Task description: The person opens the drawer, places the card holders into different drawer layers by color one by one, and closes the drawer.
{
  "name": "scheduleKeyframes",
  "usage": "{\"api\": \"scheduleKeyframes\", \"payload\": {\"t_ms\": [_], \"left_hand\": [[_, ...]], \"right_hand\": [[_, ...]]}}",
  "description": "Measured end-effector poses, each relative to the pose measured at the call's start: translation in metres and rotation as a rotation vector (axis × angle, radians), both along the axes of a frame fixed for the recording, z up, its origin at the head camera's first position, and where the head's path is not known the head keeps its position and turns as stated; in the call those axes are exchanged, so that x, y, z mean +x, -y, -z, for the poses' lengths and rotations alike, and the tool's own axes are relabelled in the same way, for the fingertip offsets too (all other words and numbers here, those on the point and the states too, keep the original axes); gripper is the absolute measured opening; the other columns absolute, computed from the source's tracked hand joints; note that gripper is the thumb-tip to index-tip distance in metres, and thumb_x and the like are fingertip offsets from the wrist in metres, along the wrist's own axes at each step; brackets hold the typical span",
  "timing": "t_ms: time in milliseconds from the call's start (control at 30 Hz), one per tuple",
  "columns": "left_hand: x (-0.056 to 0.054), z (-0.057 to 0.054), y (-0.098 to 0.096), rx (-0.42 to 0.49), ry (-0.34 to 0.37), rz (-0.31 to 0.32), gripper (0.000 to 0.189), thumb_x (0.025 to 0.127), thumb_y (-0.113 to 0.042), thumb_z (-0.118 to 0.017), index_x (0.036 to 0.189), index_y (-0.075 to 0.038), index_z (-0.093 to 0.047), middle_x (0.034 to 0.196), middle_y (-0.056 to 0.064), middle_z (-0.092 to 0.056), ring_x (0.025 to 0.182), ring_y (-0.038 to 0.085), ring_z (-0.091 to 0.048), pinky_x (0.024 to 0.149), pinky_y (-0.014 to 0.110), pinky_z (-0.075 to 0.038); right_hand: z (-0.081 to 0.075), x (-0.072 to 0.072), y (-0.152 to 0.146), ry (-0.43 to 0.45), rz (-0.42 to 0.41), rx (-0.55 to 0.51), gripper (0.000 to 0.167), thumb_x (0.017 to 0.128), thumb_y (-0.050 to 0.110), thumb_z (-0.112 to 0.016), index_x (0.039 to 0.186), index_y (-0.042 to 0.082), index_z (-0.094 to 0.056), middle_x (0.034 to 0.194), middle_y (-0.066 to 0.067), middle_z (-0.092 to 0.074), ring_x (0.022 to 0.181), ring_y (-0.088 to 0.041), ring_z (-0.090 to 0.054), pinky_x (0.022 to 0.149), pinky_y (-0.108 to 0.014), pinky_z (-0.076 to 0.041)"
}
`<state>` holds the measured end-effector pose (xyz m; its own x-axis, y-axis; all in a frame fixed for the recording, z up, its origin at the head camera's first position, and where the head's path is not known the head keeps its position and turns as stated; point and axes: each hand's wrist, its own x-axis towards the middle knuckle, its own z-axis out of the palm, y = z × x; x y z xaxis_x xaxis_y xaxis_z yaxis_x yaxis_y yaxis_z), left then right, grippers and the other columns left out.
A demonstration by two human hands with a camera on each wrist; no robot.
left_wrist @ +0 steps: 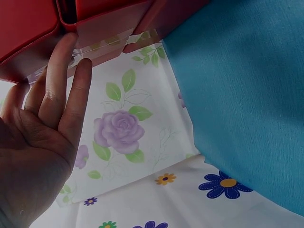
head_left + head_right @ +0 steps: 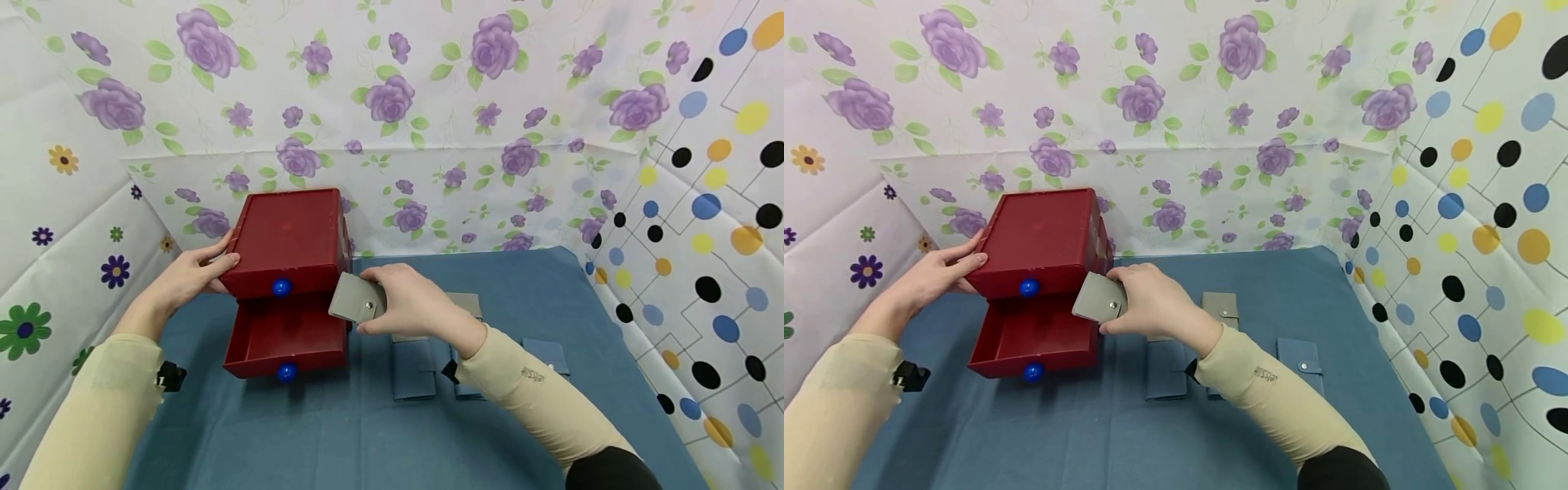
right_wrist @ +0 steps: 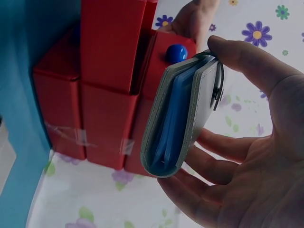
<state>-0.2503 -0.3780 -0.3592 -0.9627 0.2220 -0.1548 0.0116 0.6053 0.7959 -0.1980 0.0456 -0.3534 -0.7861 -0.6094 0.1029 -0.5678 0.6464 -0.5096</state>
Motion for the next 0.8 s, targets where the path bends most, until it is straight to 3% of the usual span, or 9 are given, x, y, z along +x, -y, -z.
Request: {"api": "scheduleKeyframes", "payload": {"t_ms": [400, 800], "left_hand": [[0.0, 0.0, 0.0, 0.005, 0.0, -0.003, 0.074, 0.113, -0.046, -0.052, 0.171, -0.029, -0.01, 0.166, 0.036, -0.03, 0.088, 0.024, -0.079, 0.081, 0.017, -0.056], [0.0, -0.001, 0.0, 0.0, 0.01, -0.006, 0.075, 0.113, -0.048, -0.052, 0.171, -0.031, -0.009, 0.166, 0.036, -0.031, 0.09, 0.024, -0.079, 0.082, 0.014, -0.054]], "right_hand": [[-0.005, 0.011, 0.034, -0.034, -0.006, 0.068, 0.079, 0.084, 0.051, -0.09, 0.15, 0.016, -0.063, 0.135, -0.002, -0.065, 0.125, -0.02, -0.053, 0.08, -0.03, -0.055], [0.003, 0.023, 0.066, -0.171, -0.095, 0.143, 0.079, 0.083, 0.051, -0.089, 0.149, 0.015, -0.064, 0.138, -0.003, -0.066, 0.128, -0.022, -0.054, 0.09, -0.029, -0.056]]}}
